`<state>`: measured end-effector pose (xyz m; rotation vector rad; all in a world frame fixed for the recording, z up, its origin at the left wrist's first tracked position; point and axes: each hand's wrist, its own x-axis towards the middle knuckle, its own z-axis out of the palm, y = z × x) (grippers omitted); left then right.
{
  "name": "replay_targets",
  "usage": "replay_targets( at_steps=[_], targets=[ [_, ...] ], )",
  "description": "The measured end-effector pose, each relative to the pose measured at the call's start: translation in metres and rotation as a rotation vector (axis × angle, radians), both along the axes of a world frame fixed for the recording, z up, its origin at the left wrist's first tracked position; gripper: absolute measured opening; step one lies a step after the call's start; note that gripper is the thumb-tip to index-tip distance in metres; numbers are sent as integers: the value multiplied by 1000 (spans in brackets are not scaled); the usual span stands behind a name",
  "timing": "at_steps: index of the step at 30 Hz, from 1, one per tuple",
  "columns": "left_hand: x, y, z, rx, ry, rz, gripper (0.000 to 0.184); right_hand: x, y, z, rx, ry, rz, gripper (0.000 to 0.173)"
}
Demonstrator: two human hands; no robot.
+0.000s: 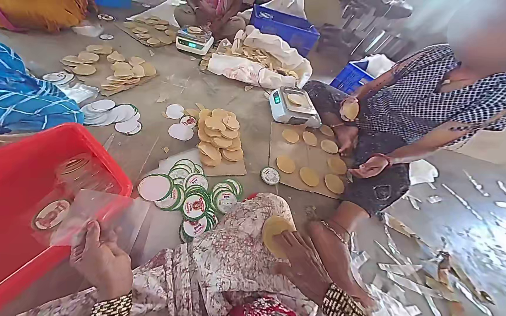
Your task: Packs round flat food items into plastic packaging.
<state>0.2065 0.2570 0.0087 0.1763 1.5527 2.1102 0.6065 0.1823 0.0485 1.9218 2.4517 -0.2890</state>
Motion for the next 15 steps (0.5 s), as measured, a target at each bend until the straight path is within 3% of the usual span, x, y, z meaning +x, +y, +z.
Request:
replay_targets(
  at_steps=[1, 3, 5, 7, 9, 11, 13, 15],
  targets=[
    [0, 0, 0, 0, 0, 6, 8, 1, -1, -3, -29, 0, 2, 63],
    [-1, 0, -2, -7, -6, 13, 8, 6, 1, -4, 101, 50, 20, 67],
    [-1, 3, -3, -1, 0, 6, 9, 1, 14, -3, 263, 117, 13, 55],
    [0, 5, -1, 13, 1, 5, 8, -18, 38, 2, 281, 195, 9, 36],
    [2, 6, 2, 32, 0, 18, 8, -48, 66, 10, 148, 224, -14, 29],
    [0, 5, 1, 55, 1, 33, 9, -86, 98, 14, -144, 157, -55, 34],
    [-3, 1, -2, 47, 10, 29, 9, -120, 129, -1, -366, 80, -78, 43],
    [-5, 2, -1, 42, -6, 52, 9, -145, 153, -27, -443, 61, -84, 47]
  ],
)
